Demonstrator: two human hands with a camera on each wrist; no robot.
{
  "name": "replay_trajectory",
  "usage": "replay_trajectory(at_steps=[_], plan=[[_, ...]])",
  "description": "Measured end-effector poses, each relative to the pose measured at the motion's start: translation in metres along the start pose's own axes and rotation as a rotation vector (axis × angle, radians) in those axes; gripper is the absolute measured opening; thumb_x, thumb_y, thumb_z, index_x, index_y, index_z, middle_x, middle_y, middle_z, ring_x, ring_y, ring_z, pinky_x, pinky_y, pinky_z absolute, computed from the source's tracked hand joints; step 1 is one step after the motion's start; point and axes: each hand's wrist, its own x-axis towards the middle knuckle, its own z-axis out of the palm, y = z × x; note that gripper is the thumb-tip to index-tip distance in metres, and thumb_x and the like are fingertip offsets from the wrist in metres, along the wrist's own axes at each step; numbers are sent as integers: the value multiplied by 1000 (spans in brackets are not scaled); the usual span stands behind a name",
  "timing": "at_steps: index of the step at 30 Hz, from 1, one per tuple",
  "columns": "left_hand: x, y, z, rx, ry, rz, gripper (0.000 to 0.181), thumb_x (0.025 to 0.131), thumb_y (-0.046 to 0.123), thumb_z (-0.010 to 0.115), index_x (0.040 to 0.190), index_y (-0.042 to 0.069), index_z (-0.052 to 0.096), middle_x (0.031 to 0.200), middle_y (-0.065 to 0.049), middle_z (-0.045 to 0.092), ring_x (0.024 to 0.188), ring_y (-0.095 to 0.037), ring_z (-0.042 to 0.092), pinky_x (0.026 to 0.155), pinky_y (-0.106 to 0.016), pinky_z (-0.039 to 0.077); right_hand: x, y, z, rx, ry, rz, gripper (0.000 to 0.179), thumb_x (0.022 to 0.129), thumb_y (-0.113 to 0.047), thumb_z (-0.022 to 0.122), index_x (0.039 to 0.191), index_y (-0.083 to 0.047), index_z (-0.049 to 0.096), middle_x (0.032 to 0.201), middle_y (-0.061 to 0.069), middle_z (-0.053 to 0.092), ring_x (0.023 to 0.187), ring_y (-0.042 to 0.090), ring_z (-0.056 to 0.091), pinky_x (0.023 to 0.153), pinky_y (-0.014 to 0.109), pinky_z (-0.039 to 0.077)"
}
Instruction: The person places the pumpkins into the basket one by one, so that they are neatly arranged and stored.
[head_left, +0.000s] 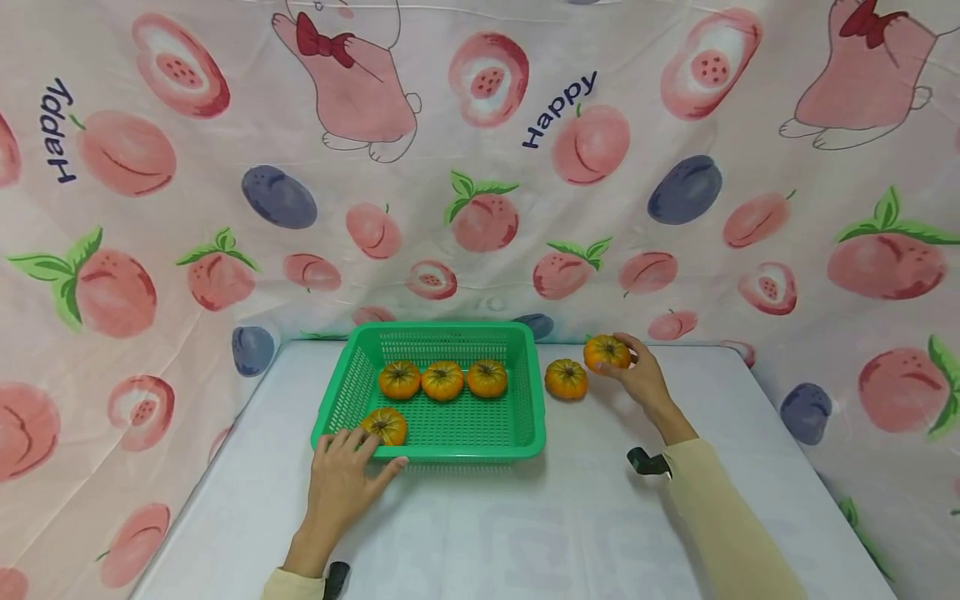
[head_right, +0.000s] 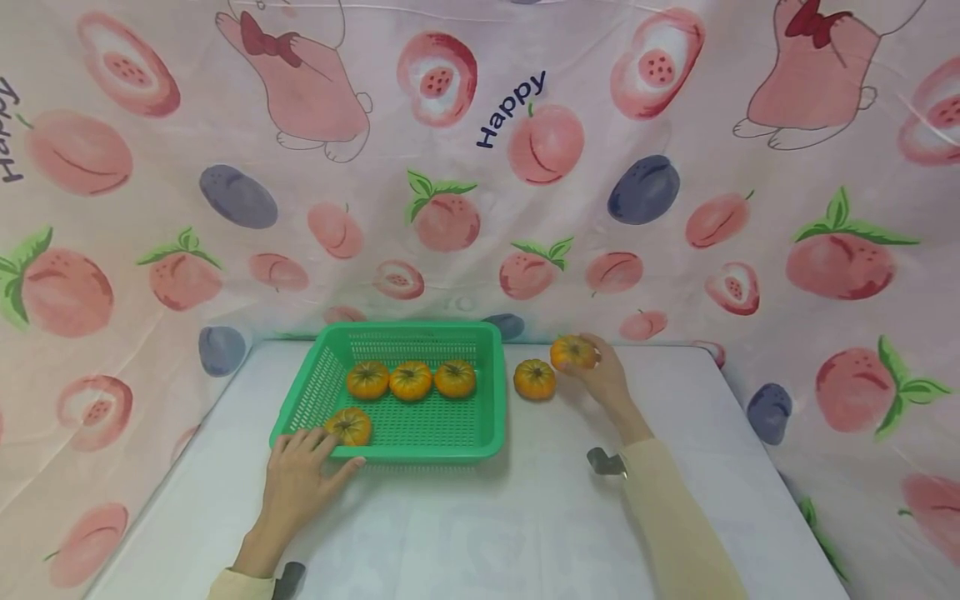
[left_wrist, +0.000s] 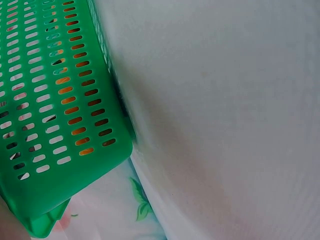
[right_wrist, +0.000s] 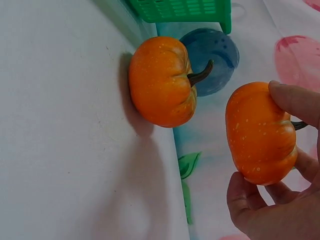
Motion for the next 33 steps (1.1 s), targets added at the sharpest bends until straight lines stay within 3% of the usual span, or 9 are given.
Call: replay_trajectory(at_steps=[9,26,33], plan=[[0,-2,1,6,-9,1,52,79,64,68,94,14,71,92,-7,68,89,-30,60,84,-50,40,-6,-4,0,-4,-11,-10,78,88,-29,75,153,-15,33,159,17,27,142,43,28,114,58,31],[0,-1,1,13,-15,-2,49,74,59,75,95,14,71,93,-8,68,90,-31,61,83,-49,40,-24,-12,1,6,-16,-47,77,88,-33,75,151,-18,35,158,16,29,141,42,30,112,58,35],[0,-1,0,2,-18,-8,52,78,63,69,95,13,72,93,-8,69,90,-31,60,84,-50,39,-31,-10,3,5,-26,-67,78,88,-34,74,152,-18,34,158,14,30,140,40,31,111,58,36]])
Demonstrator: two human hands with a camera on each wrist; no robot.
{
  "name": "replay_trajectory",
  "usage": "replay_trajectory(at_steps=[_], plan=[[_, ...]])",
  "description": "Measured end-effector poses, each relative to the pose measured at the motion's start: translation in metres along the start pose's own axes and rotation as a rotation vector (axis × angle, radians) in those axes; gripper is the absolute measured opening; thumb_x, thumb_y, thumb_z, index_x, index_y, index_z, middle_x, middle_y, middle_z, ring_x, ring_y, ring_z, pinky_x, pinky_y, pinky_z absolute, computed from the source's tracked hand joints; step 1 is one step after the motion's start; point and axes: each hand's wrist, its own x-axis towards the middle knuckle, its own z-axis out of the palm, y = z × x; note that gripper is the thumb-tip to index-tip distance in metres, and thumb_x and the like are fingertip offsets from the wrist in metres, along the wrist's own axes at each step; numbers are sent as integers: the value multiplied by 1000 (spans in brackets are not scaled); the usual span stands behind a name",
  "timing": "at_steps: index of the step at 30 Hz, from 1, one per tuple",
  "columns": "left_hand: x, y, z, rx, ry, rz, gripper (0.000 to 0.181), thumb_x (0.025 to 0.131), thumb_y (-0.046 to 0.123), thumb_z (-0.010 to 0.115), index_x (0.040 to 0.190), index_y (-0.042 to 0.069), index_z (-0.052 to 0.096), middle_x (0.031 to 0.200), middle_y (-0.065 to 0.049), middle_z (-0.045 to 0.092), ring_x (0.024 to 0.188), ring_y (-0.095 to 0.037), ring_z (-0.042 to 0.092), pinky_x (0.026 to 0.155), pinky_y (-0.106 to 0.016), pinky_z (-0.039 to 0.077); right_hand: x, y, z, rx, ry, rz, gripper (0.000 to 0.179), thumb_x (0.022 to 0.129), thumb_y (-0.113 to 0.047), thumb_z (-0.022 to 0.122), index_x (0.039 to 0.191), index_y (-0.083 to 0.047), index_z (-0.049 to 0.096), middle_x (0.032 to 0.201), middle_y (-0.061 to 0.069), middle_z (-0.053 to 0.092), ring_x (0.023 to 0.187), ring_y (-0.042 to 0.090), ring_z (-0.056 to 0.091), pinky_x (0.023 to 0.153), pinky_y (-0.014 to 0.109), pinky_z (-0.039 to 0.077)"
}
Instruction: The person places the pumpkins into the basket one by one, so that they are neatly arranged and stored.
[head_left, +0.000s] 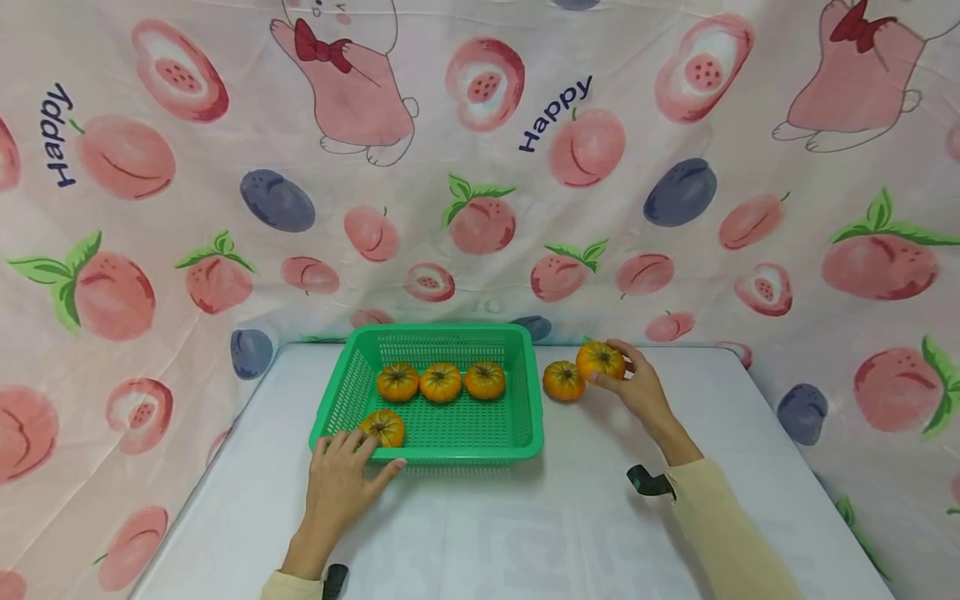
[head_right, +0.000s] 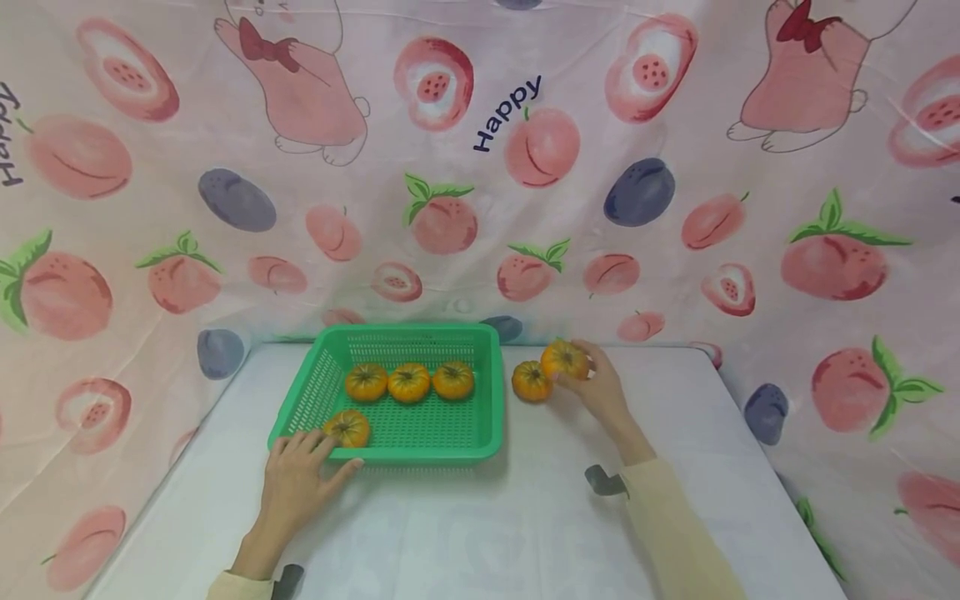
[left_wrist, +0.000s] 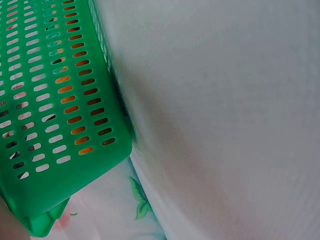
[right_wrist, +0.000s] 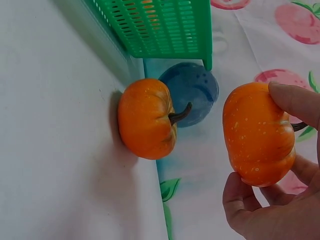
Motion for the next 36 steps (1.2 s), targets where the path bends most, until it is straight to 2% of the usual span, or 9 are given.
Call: replay_trajectory(at_steps=[6,19,22,29,36], plan=[[0,0,-1,-2,14,12,54,80,64,66,95,12,72,92,-8,68,88,-31,60,82,-49,39,-6,-1,5,15,-2,3,76,87,-33,75,150,-18,36,157,15,31,137,40,35,110,56,38],[-1,0,1,-1,6,4,54,81,66,65,95,14,72,93,-8,68,89,-30,60,82,-48,39,-20,-9,8,39,-20,-12,76,88,-27,75,152,-16,35,158,16,30,140,40,33,112,56,36],[-1,0,1,-4,6,3,53,80,65,67,95,14,72,93,-7,68,89,-30,60,83,-48,39,-25,-16,8,49,-27,-10,74,88,-22,75,151,-13,36,157,17,31,140,41,33,112,57,34],[0,0,0,-6,13,4,49,75,58,75,94,13,72,92,-7,68,89,-31,61,83,-49,39,-43,-48,9,55,-51,-35,69,90,-15,72,149,-5,37,155,22,32,139,45,32,114,58,31],[0,0,1,-3,11,-4,48,73,56,78,94,14,72,92,-8,68,89,-31,61,83,-49,39,-46,-57,13,48,-62,-61,66,90,-14,70,148,-5,39,155,22,33,139,45,33,113,58,32]])
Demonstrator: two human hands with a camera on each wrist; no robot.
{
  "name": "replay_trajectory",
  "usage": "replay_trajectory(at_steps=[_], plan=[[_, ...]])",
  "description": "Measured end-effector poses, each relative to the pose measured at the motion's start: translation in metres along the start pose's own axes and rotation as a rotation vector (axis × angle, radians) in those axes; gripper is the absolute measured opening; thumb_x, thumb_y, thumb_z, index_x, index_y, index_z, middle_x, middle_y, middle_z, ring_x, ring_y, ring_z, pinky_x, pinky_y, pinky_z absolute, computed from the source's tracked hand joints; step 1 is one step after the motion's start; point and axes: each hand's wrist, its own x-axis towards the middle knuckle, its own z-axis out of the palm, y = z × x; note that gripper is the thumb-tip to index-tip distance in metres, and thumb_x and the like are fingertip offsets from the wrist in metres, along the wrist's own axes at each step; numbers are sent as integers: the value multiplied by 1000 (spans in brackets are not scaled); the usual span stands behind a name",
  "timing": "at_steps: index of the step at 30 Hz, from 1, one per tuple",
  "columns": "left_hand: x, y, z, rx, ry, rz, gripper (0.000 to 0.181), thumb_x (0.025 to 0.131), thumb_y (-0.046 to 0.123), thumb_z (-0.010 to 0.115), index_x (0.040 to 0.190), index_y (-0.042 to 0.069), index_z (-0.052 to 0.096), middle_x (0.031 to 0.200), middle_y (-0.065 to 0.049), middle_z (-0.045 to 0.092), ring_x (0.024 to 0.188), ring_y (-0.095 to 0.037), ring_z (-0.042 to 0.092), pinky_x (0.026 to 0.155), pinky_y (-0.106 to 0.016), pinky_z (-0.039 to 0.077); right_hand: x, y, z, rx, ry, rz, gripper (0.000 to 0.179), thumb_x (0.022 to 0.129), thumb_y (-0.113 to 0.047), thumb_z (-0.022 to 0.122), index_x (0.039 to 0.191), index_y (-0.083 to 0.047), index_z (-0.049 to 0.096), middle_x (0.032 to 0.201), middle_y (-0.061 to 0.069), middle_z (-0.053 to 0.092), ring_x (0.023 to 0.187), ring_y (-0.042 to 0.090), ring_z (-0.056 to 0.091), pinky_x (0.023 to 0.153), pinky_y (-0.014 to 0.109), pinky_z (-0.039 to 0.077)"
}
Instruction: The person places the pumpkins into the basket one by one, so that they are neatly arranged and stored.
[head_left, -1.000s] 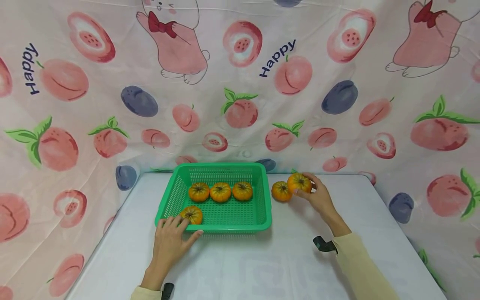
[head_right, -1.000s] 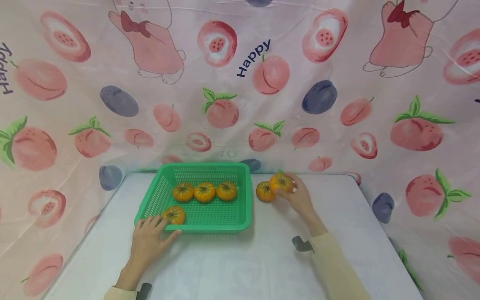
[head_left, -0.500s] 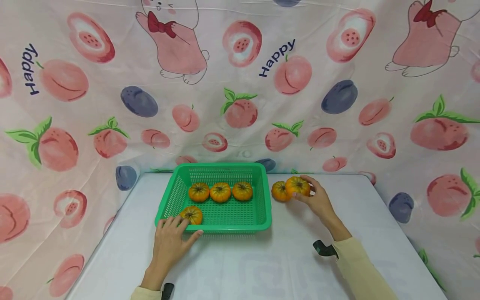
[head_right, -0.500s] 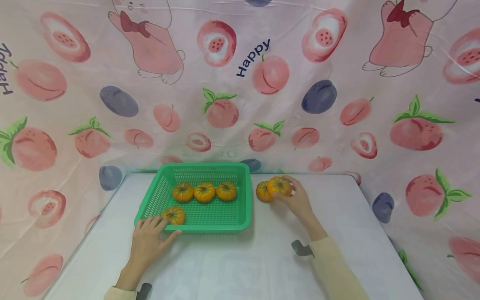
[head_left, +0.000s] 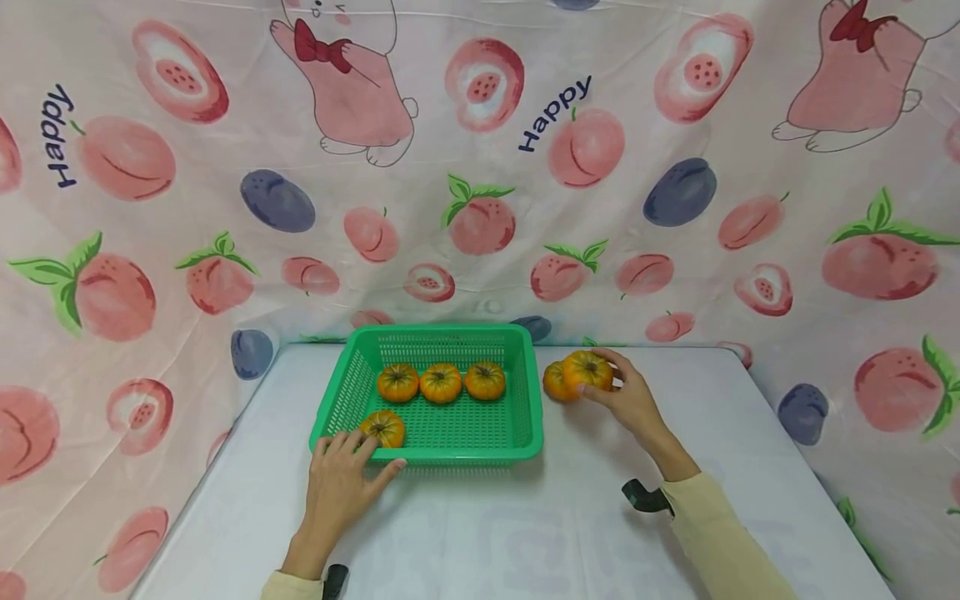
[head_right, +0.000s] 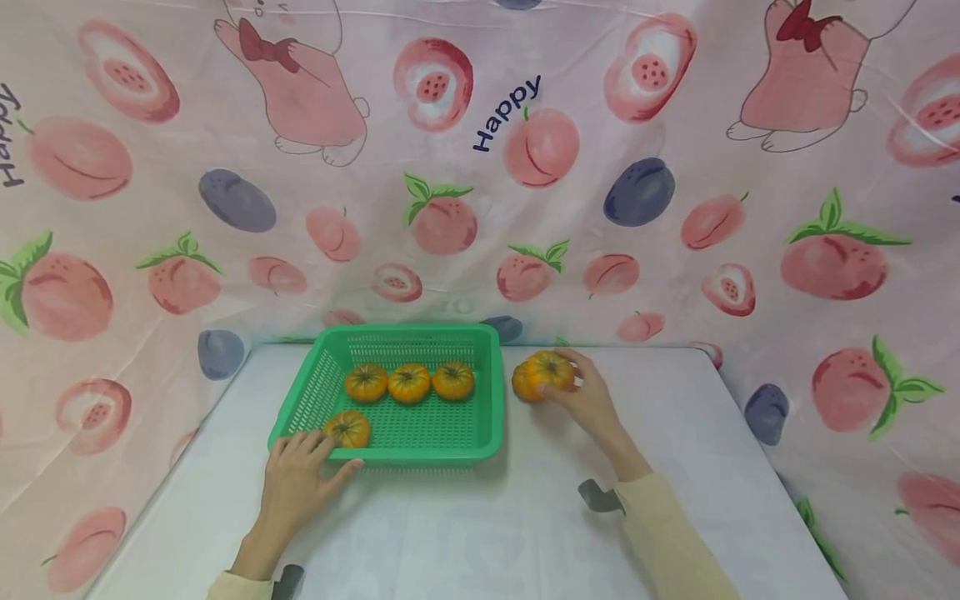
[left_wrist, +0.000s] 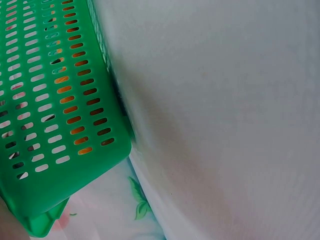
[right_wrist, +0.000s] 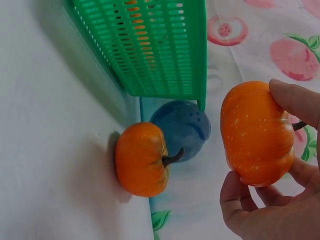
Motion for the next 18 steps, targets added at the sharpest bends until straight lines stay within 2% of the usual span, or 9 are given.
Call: replay_trajectory(at_steps=[7,14,18], plan=[[0,-1,0,4,2,8,52,78,63,69,93,14,71,92,-8,69,89,-31,61,82,-48,40,1,-4,4,6,-19,-18,66,90,-13,71,147,-4,39,155,21,32,138,45,34,113,57,34],[1,0,-1,-1,19,12,49,74,58,75,91,13,71,90,-8,68,87,-29,61,81,-48,40,1,-8,6,8,-34,-24,66,90,-14,71,147,-5,39,157,20,31,139,44,33,113,56,34],[1,1,-2,-2,8,7,48,73,56,77,92,13,71,91,-8,68,88,-30,61,82,-48,40,0,-11,7,18,-40,-29,64,90,-15,71,146,-6,41,157,19,31,139,44,33,112,56,34]])
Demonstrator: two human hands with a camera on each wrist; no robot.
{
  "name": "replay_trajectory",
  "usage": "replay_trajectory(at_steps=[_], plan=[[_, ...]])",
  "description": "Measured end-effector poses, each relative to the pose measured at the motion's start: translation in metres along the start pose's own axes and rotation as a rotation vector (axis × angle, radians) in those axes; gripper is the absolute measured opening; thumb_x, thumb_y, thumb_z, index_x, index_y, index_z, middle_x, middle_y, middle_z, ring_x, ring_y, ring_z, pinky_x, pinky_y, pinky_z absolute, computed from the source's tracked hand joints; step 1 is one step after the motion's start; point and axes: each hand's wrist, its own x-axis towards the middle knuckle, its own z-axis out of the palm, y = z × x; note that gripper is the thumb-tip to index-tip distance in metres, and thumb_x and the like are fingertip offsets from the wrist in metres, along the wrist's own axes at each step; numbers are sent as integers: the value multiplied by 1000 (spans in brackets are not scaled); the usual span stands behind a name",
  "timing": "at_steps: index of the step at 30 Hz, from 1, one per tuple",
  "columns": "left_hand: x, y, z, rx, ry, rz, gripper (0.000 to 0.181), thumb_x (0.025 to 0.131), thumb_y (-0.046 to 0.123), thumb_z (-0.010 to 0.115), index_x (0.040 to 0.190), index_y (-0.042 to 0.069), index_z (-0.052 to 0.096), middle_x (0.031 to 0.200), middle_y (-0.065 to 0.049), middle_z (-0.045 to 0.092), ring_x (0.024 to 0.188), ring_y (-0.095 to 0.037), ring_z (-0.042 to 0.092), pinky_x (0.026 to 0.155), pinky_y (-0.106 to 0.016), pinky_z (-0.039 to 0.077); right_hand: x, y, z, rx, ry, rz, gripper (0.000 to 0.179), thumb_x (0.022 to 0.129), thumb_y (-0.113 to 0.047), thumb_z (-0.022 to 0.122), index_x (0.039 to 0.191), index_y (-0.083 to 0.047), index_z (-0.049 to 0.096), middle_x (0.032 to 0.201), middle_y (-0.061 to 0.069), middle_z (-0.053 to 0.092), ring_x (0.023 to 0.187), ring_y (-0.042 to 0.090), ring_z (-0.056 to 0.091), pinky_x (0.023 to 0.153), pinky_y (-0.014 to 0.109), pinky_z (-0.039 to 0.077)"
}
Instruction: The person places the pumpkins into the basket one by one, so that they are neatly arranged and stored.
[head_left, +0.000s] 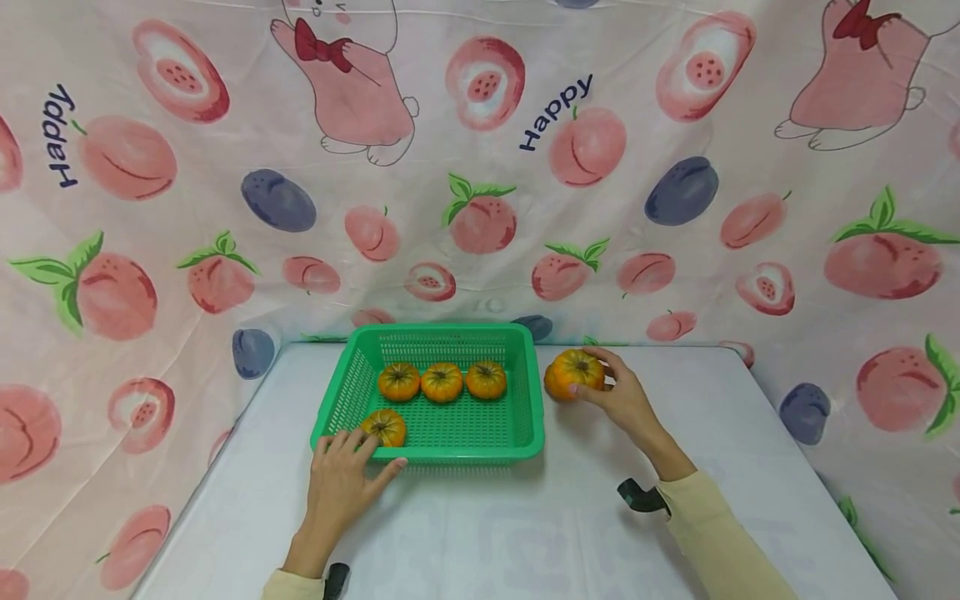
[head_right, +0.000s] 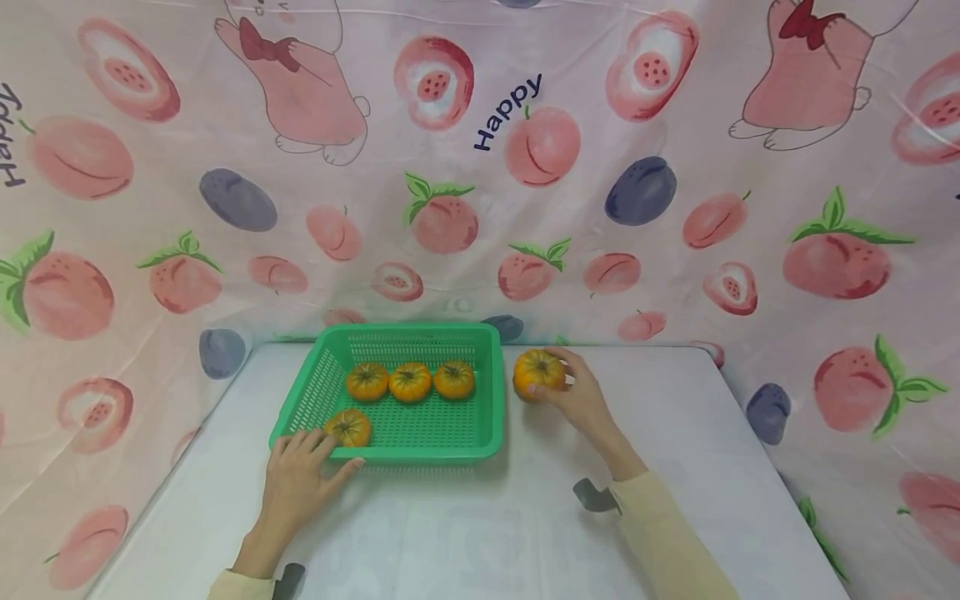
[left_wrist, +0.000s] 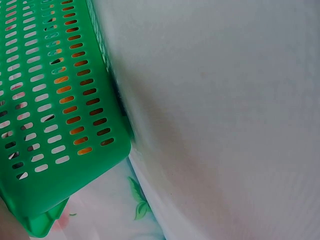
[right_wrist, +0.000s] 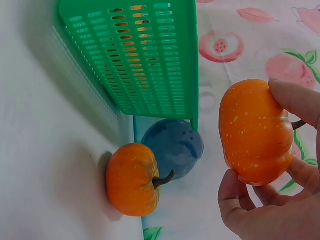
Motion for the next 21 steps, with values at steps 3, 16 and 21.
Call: replay_trajectory(at_steps=[3,16,21], plan=[[0,0,0,1,-10,-3,48,75,58,75,93,13,71,92,-8,68,89,-30,61,82,-49,40,-1,-2,2,-1,-3,-6,64,90,-15,72,146,-6,41,157,19,31,140,44,33,112,56,34],[0,-1,2,9,-12,-4,48,73,57,77,93,13,72,92,-7,68,89,-31,61,83,-49,39,-5,-10,8,-2,-23,-50,65,89,-15,74,145,-5,43,155,19,33,138,43,36,109,54,38],[0,-1,2,12,-18,-6,48,74,57,77,93,14,72,92,-7,69,90,-30,61,83,-49,39,-7,-12,11,-13,-33,-40,64,90,-15,73,145,-5,42,154,19,34,138,43,35,111,55,37]])
